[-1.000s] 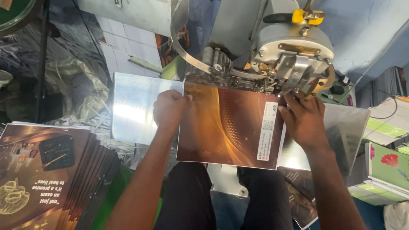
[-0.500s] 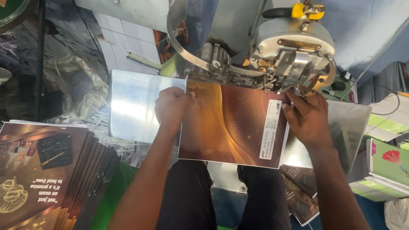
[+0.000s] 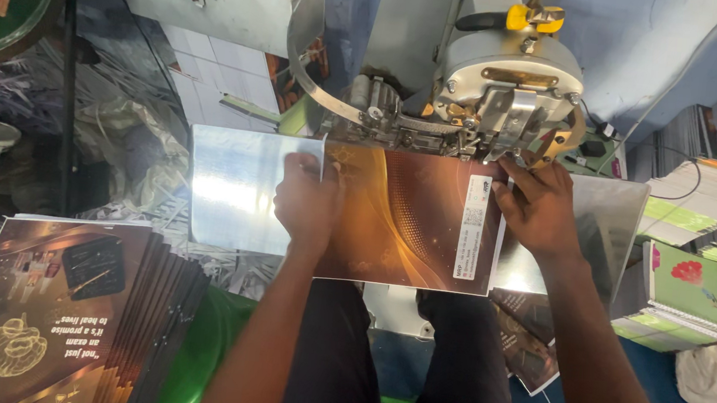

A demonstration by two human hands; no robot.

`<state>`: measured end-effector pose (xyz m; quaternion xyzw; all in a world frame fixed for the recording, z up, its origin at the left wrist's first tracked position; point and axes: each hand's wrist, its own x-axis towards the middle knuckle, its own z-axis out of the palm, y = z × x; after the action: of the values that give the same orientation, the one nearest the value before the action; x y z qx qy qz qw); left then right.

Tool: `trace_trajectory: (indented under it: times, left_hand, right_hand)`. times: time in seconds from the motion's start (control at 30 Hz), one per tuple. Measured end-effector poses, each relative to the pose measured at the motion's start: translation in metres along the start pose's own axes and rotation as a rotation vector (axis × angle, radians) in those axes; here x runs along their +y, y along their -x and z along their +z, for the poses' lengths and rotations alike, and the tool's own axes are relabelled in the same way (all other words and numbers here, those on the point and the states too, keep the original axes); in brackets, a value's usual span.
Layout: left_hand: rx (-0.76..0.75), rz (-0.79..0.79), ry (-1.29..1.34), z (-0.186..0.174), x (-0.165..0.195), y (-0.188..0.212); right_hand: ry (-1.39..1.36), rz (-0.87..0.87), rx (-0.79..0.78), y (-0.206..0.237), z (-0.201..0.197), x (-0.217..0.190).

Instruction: The person repeatedly places brown-covered notebooks under a binding machine, presses the handle to stitch the spine, then removes and stacks the finished units. The person handles notebooks one at a time and maintains a growing stack of completed items.

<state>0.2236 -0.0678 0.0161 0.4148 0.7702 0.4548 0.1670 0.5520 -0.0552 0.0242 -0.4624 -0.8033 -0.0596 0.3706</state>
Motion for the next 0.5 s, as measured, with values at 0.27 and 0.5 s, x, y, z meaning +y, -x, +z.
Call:
trace_trajectory:
  times: [0.27,0.5]
  left_hand:
    - [0.180,0.412,-0.010,0.011,-0.010,0.009]
    - [0.063,0.386,-0.010,0.018,-0.011,0.001]
  right_hand:
    - [0.054,0.071,-0.013,0.002,0.002,0.010]
    - [0.161,-0.015,0.020,-0.008,0.001,0.000]
